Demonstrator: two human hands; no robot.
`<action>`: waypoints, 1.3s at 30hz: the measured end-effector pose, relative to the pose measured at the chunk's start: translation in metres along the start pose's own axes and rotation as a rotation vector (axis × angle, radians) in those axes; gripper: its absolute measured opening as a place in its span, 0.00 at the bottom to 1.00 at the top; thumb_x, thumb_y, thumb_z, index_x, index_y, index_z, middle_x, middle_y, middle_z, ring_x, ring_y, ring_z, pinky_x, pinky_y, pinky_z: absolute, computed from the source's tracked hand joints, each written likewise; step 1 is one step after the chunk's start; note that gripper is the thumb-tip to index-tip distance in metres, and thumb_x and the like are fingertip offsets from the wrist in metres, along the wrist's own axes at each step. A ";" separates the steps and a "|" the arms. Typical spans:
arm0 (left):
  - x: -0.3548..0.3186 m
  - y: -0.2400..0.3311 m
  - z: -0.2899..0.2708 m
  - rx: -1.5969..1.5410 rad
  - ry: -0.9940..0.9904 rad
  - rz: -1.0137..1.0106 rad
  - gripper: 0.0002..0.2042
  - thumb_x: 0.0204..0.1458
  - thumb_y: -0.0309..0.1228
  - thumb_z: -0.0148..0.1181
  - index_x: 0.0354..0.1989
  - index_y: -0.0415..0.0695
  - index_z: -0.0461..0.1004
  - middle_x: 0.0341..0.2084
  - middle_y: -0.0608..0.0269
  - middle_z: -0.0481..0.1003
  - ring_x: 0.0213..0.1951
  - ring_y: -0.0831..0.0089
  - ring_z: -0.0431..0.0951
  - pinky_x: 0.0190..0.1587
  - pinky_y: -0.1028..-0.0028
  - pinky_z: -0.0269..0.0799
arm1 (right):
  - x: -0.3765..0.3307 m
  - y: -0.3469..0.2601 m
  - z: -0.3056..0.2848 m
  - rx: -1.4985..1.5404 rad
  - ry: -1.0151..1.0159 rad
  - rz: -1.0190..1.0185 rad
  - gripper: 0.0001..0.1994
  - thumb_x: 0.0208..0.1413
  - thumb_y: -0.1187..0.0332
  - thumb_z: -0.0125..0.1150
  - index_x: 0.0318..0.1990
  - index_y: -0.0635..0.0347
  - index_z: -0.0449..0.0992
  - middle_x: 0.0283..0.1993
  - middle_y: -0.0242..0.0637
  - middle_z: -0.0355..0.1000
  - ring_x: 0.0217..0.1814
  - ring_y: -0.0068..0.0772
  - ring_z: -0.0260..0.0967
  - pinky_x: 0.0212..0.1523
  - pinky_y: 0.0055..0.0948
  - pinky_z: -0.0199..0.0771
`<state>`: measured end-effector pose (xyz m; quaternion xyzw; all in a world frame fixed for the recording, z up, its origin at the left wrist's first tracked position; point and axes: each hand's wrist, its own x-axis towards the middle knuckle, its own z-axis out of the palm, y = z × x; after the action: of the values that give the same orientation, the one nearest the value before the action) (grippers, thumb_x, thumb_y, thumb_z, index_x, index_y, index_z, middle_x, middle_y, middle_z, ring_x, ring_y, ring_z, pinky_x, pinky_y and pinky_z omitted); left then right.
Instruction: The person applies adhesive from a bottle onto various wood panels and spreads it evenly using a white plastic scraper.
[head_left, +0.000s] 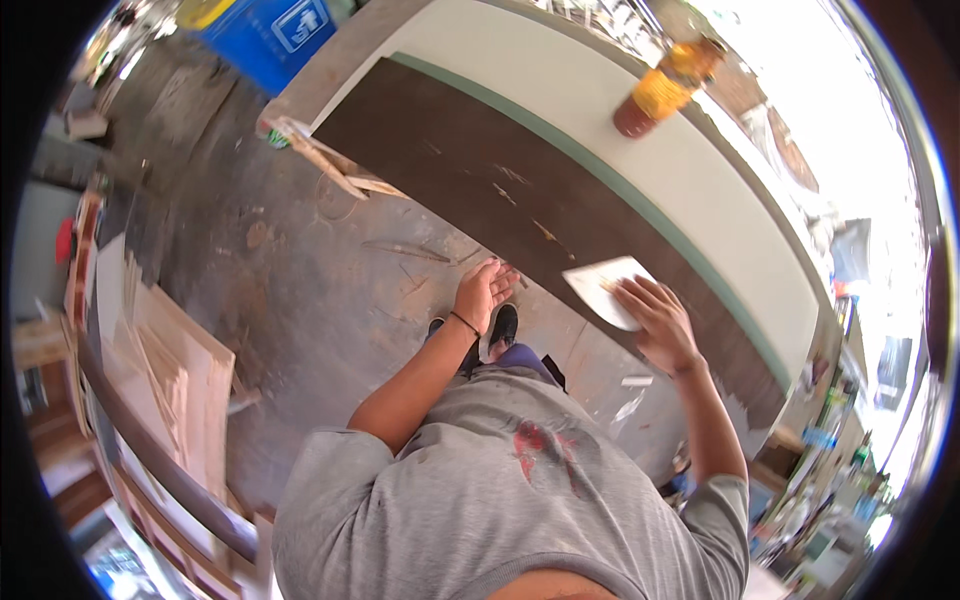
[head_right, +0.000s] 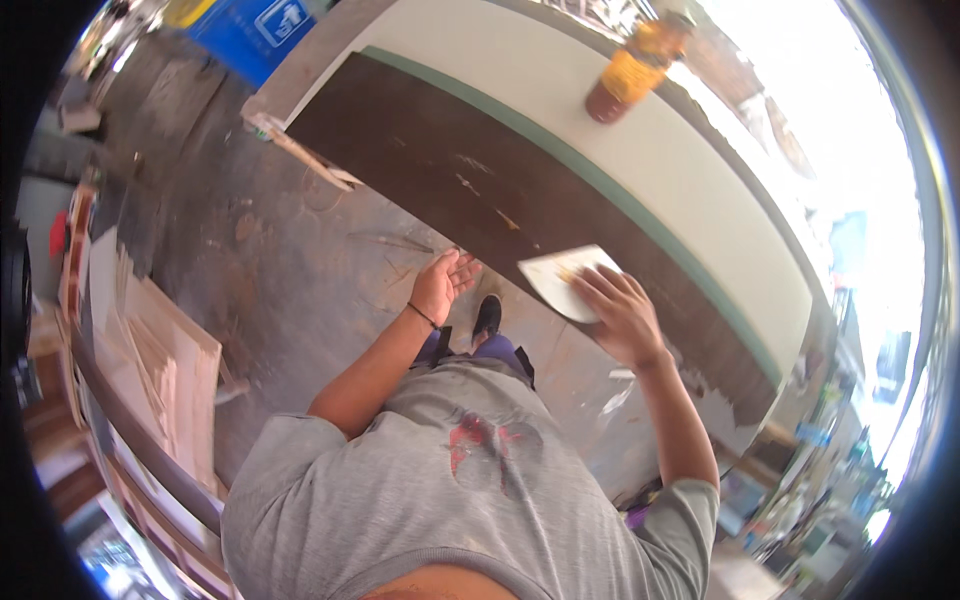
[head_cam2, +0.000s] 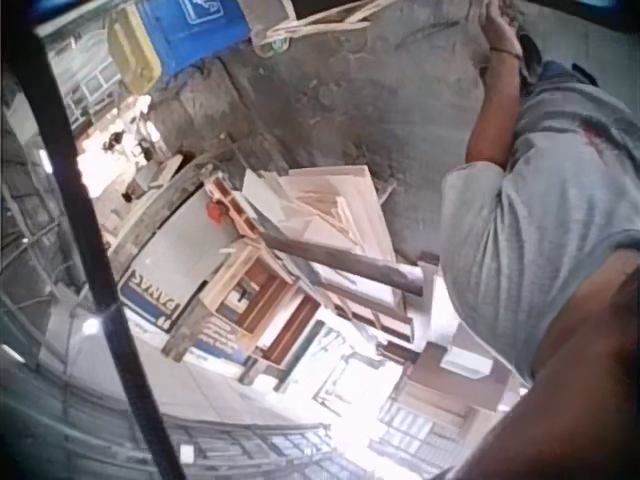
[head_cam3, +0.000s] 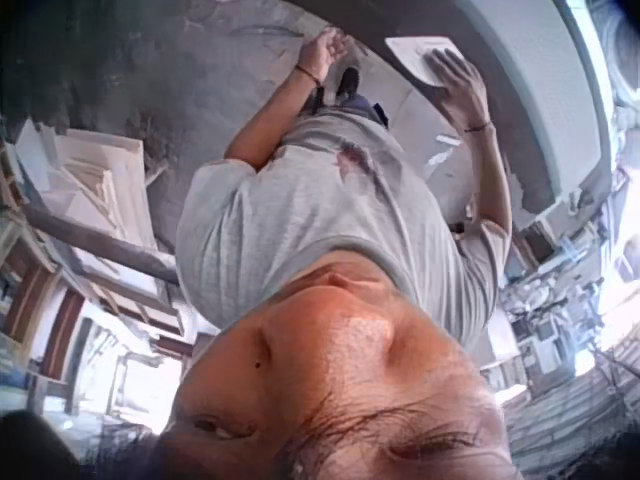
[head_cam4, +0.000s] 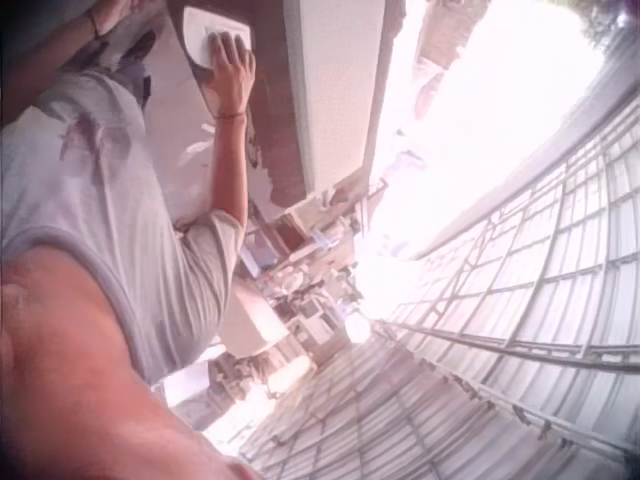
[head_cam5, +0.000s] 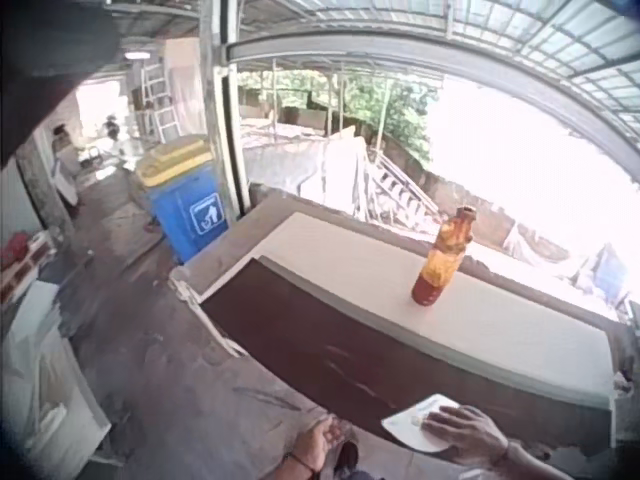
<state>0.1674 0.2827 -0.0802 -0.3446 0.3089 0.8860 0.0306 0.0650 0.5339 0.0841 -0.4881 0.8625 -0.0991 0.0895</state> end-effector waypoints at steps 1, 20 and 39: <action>0.002 0.000 0.000 -0.037 0.013 0.021 0.18 0.57 0.37 0.45 0.53 0.43 0.61 0.48 0.58 0.69 0.49 0.66 0.71 0.49 0.67 0.65 | 0.042 -0.003 -0.002 -0.010 -0.012 -0.092 0.31 0.32 0.81 0.57 0.52 0.53 0.69 0.55 0.36 0.66 0.61 0.41 0.58 0.58 0.38 0.57; -0.007 0.020 -0.012 0.087 -0.248 -0.059 0.40 0.57 0.43 0.48 0.67 0.50 0.25 0.65 0.53 0.45 0.59 0.65 0.62 0.53 0.61 0.60 | 0.475 -0.054 0.097 -0.268 -0.368 -0.483 0.28 0.43 0.78 0.46 0.55 0.42 0.68 0.51 0.38 0.70 0.54 0.44 0.67 0.52 0.36 0.67; -0.009 -0.057 0.013 -0.058 -0.211 0.094 0.29 0.48 0.36 0.47 0.61 0.44 0.54 0.56 0.60 0.60 0.56 0.61 0.64 0.52 0.61 0.62 | 0.051 0.085 0.025 -0.174 -0.518 -0.284 0.25 0.39 0.77 0.55 0.48 0.42 0.75 0.54 0.30 0.68 0.60 0.31 0.61 0.55 0.35 0.59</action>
<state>0.1819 0.3380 -0.0971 -0.2354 0.2941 0.9263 0.0113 -0.0244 0.5304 0.0353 -0.6186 0.7395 0.0911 0.2495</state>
